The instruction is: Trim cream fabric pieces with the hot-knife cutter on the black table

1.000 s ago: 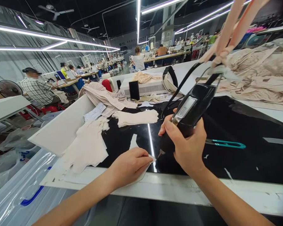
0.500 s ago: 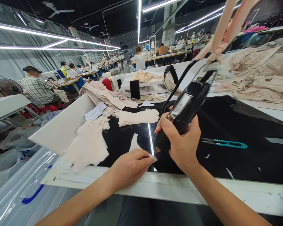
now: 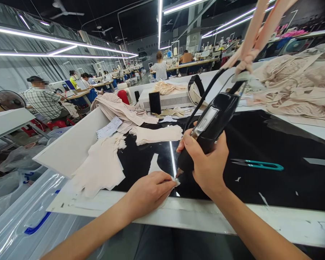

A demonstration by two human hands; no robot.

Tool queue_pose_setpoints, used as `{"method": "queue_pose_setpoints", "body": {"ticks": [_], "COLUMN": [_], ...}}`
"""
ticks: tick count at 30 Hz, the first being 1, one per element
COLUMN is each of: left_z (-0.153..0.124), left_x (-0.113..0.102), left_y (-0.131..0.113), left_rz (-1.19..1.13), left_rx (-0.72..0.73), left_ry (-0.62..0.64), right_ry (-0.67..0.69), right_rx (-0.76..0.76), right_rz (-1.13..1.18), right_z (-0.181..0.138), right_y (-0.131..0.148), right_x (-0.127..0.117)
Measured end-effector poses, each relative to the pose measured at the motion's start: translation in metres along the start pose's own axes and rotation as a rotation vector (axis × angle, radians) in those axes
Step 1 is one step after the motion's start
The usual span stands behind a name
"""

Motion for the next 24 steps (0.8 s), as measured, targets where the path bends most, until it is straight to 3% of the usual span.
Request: {"method": "queue_pose_setpoints", "body": {"ticks": [17,24], "left_z": [-0.003,-0.008], "left_x": [0.004,-0.012], "left_y": [0.001,0.011], "left_rz": [-0.034,-0.085], "left_rx": [-0.022,-0.024], "left_ry": [0.020,-0.035], "right_ry": [0.011,0.013], "right_rx": [-0.012,-0.072], "right_rz": [-0.041,-0.177], "right_z": [0.000,0.010], "right_y": [0.000,0.011], "right_x": [0.003,-0.016]}}
Point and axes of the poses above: each hand's wrist, its own z-axis towards the middle knuckle, its own x-axis out of the palm, y = z × x, the point moved 7 cm from there along z, towards the middle knuckle, and after that the axes turned 7 degrees about x, right-handed, at the moved point
